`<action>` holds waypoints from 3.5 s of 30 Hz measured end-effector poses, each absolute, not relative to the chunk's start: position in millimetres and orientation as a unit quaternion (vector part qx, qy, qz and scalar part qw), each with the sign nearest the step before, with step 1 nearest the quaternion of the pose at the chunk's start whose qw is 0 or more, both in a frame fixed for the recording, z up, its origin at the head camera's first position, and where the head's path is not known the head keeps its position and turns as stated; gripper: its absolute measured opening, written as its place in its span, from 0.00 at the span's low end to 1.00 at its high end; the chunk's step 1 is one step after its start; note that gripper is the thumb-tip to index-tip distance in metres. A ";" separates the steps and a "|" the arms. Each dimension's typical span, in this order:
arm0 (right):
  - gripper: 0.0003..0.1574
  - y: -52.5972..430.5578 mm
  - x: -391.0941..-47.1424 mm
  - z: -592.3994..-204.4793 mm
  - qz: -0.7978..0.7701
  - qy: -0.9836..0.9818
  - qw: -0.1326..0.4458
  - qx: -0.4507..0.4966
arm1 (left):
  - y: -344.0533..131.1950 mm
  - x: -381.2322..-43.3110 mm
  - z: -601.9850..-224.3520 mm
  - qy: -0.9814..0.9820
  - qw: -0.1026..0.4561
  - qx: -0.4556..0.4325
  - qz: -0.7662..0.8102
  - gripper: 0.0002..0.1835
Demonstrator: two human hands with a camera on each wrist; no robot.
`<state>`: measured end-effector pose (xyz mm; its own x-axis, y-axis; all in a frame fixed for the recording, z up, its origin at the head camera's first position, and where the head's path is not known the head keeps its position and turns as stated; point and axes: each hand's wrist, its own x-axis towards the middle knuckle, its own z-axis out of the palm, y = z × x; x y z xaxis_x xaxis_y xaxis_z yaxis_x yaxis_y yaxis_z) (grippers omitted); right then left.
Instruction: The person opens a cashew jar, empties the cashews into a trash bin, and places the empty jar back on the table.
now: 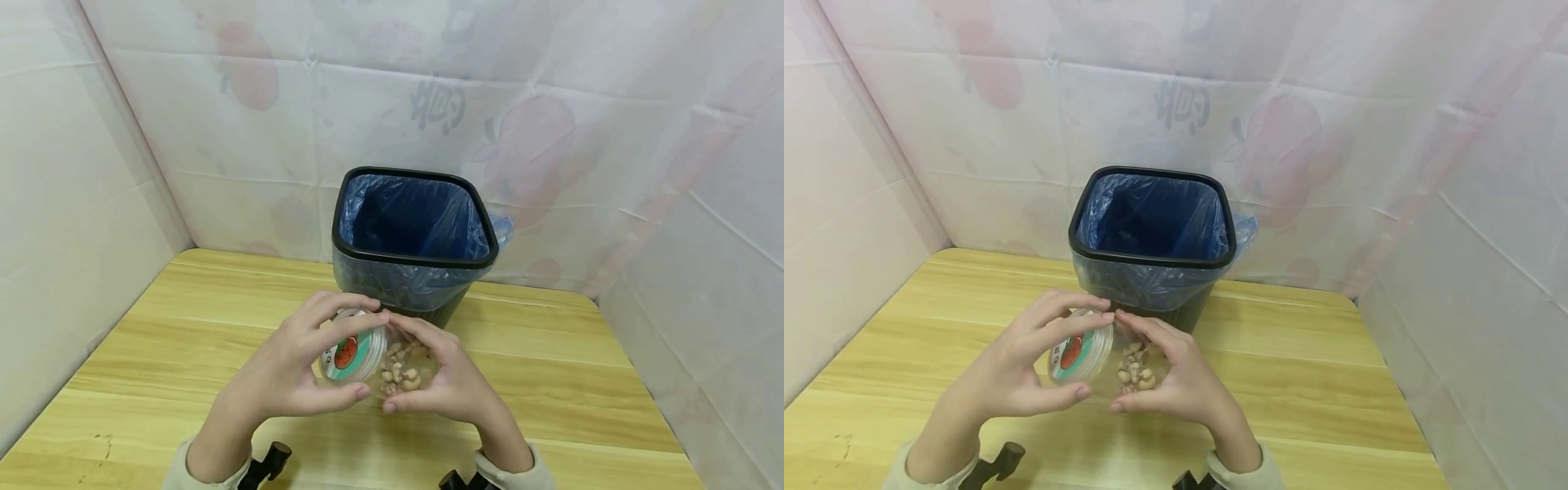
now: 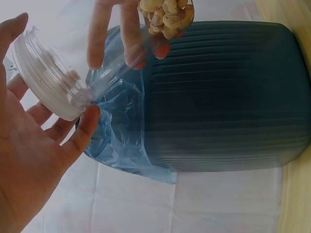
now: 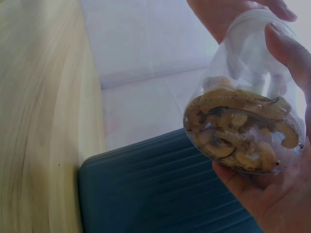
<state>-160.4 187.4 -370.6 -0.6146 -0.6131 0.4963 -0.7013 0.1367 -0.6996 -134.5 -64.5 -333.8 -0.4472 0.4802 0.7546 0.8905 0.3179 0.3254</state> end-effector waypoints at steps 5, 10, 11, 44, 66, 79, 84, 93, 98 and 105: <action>0.63 188.4 -161.4 -370.0 0.486 -0.758 0.046 0.432 | -64.3 -135.1 -333.4 -0.766 0.278 -0.442 -0.376 0.32; 0.63 187.4 -160.5 -368.4 0.481 -0.763 0.050 0.429 | -65.3 -134.5 -334.3 -0.777 0.275 -0.423 -0.376 0.34; 0.63 187.3 -160.2 -368.1 0.481 -0.763 0.051 0.429 | -65.4 -134.4 -334.5 -0.778 0.274 -0.421 -0.376 0.35; 0.63 189.2 -159.8 -367.5 0.486 -0.763 0.047 0.422 | -63.7 -133.6 -333.2 -0.779 0.291 -0.414 -0.370 0.34; 0.63 187.5 -158.7 -367.2 0.489 -0.766 0.046 0.415 | -62.5 -134.3 -334.0 -0.783 0.294 -0.399 -0.376 0.32; 0.63 190.5 -161.4 -368.6 0.494 -0.764 0.025 0.414 | -66.8 -135.6 -332.3 -0.765 0.269 -0.445 -0.381 0.39; 0.63 191.1 -160.7 -368.8 0.494 -0.766 0.020 0.412 | -66.2 -135.2 -333.6 -0.763 0.264 -0.452 -0.378 0.36; 0.64 188.6 -161.1 -368.2 0.484 -0.768 0.043 0.418 | -63.4 -135.7 -334.9 -0.779 0.290 -0.420 -0.364 0.35; 0.63 187.3 -160.6 -368.9 0.480 -0.768 0.053 0.420 | -62.0 -135.5 -335.8 -0.789 0.292 -0.403 -0.360 0.34; 0.64 186.6 -160.8 -368.2 0.480 -0.767 0.054 0.423 | -61.9 -135.2 -336.2 -0.794 0.293 -0.392 -0.360 0.34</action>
<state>-160.8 186.6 -368.2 -0.6362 -0.5967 0.4890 -0.7005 0.1812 -0.6903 -135.2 -61.9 -336.2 -0.5214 0.4105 0.7480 0.8333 0.4337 0.3429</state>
